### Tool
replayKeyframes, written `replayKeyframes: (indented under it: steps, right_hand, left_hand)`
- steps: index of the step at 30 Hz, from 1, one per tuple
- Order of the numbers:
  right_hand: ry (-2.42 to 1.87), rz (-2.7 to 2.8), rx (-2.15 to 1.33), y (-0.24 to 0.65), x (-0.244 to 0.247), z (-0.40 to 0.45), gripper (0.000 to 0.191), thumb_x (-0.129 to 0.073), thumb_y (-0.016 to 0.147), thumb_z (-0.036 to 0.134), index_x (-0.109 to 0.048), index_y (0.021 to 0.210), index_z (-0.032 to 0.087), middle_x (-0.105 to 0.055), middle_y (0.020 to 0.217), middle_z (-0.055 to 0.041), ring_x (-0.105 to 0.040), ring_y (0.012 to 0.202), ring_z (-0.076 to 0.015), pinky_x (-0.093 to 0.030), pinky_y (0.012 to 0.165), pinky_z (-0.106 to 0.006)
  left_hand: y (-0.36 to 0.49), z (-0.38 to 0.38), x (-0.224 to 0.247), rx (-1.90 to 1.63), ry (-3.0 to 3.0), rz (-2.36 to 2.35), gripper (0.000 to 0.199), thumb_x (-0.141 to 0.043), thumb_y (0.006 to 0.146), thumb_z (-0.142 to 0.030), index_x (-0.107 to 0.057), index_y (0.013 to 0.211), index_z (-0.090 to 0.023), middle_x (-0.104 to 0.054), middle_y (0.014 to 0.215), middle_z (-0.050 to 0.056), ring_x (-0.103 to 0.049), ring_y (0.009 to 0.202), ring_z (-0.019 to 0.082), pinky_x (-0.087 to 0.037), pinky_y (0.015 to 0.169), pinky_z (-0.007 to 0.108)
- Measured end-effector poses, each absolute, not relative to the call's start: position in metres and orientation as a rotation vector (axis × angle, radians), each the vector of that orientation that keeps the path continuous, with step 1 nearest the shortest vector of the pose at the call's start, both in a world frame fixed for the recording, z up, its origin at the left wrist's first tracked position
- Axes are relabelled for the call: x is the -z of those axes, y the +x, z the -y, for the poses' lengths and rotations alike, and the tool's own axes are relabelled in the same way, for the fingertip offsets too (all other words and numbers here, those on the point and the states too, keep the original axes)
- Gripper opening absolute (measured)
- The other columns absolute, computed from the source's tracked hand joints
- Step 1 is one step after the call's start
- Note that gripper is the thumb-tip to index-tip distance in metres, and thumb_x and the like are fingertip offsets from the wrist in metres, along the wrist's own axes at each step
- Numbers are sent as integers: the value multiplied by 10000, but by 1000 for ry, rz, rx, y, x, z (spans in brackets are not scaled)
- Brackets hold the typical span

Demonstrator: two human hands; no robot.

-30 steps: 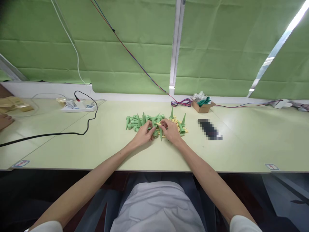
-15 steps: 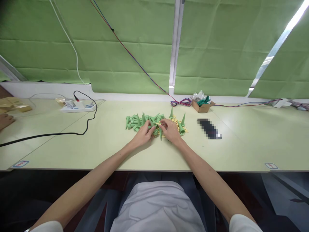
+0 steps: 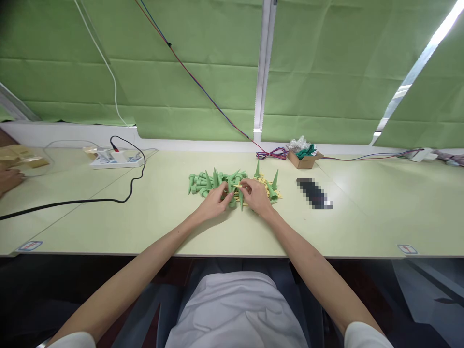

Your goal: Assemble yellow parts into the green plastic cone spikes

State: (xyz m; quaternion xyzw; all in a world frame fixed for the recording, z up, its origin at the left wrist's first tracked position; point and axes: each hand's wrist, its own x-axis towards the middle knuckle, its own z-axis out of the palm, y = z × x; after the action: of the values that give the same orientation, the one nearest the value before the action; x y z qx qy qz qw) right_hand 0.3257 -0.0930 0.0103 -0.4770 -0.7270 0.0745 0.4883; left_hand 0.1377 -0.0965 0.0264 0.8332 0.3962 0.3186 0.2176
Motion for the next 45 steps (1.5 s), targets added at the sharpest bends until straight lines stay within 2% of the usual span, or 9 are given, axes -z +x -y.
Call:
replayKeyframes:
  steps: [17,25,29,35,38,41,45]
  right_hand:
    - [-1175,1783,-153,326,-12,95,142,-581,875,268,-700,866,191,-713,824,-63,-618,699,-192,-493,689,-326]
    - [-1179,1736,-185,324,-14,97,196,-547,886,305,-699,835,193,-724,825,-60,-624,688,-186,-501,682,-318]
    - [-1165,1723,-224,323,-17,100,208,-543,890,322,-697,830,196,-728,815,-50,-628,678,-181,-499,681,-313]
    - [-1128,1695,-304,321,-19,102,199,-554,881,325,-691,823,192,-727,808,-41,-639,685,-175,-505,678,-305]
    - [-1119,1689,-336,321,-20,103,198,-556,878,324,-691,823,190,-731,822,-47,-650,700,-179,-511,674,-307]
    - [-1110,1683,-348,321,-20,102,191,-563,872,321,-694,820,192,-731,818,-47,-661,726,-184,-518,681,-307]
    - [-1103,1703,-359,321,-18,101,195,-560,874,329,-703,837,201,-735,831,-49,-668,751,-188,-525,689,-313]
  left_hand:
    - [136,98,-29,-869,2350,-1066,149,-475,905,-328,-503,827,-204,-600,732,13,-522,650,165,-354,602,289]
    - [135,96,-29,-832,2373,-1115,115,-542,841,-310,-563,873,-201,-594,714,8,-501,577,155,-365,577,291]
    - [136,96,-30,-886,2387,-1147,181,-561,846,-375,-563,839,-194,-607,748,24,-524,638,170,-380,602,295]
    - [138,97,-34,-1022,2271,-1170,339,-565,866,-495,-627,956,-175,-659,875,49,-545,691,163,-413,666,298]
    - [138,98,-36,-1094,2158,-1140,446,-420,943,-551,-651,972,-171,-674,919,64,-575,769,181,-437,713,301]
    - [137,98,-37,-1148,2050,-1157,568,-258,995,-548,-669,957,-158,-658,832,72,-591,811,202,-445,730,308]
    - [137,97,-36,-1129,2015,-1149,605,-262,977,-603,-671,963,-158,-571,651,37,-573,707,196,-435,659,304]
